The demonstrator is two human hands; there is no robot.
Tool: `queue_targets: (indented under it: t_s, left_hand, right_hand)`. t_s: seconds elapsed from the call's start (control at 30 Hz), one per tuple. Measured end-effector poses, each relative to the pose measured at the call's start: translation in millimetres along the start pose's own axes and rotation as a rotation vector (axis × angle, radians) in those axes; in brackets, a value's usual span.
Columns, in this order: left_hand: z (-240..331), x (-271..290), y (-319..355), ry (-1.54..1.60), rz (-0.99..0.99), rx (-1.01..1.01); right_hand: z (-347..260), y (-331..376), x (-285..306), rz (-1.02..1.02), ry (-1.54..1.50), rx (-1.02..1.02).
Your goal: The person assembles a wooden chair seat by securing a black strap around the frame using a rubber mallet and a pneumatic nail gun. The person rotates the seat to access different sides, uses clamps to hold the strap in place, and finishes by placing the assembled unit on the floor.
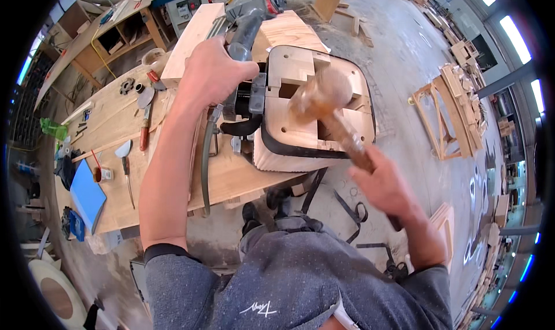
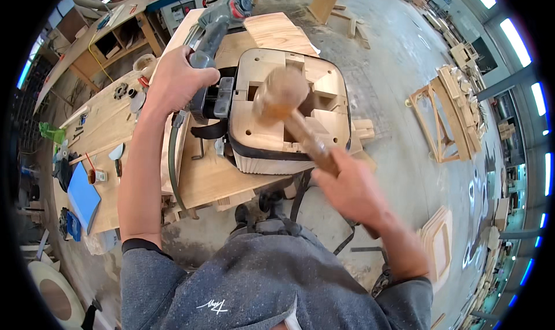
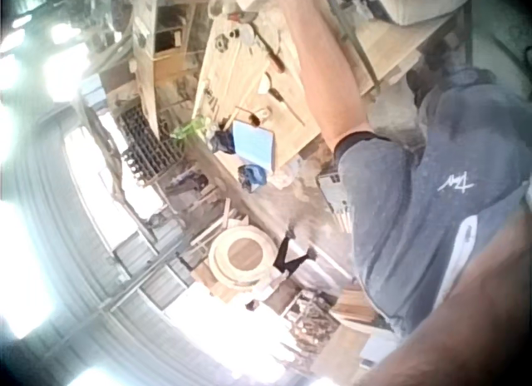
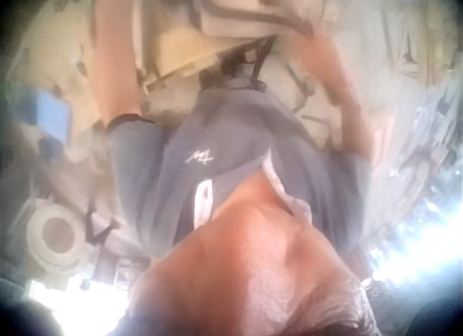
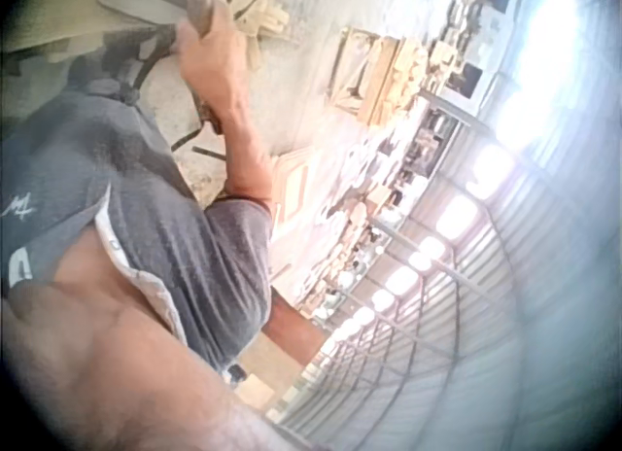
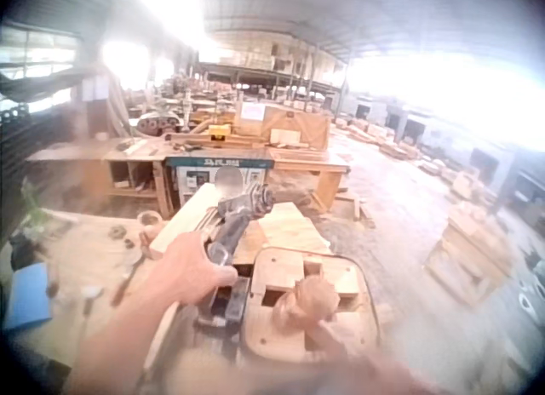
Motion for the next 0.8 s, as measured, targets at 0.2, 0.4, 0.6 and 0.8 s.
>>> queue_targets:
  t_s: [0.2,0.4,0.6,0.8]
  left_hand:
    - [-9,26,16,0.086,0.059,0.126]
    - [-5,39,26,0.143,0.224,0.001]
    - [0,60,40,0.163,0.296,-0.058]
    - [21,71,57,0.211,0.299,-0.141]
  right_hand:
    - [-66,-12,124,0.604,-0.337,0.282]
    - [-44,-97,55,0.240,0.111,0.309]
    - [-33,-112,31,-0.026,0.016,0.080]
    - [-77,-83,19,-0.290,-0.756,-0.066]
Point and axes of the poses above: each hand's wrist, its own y-axis away from the middle knuckle, its own x-axis out of the back of the hand, z = x × y, the point moved 4 cm from there along -y, towards the middle knuckle, and after that the axes turned 3 degrees about -x, right-handed, at the moved point
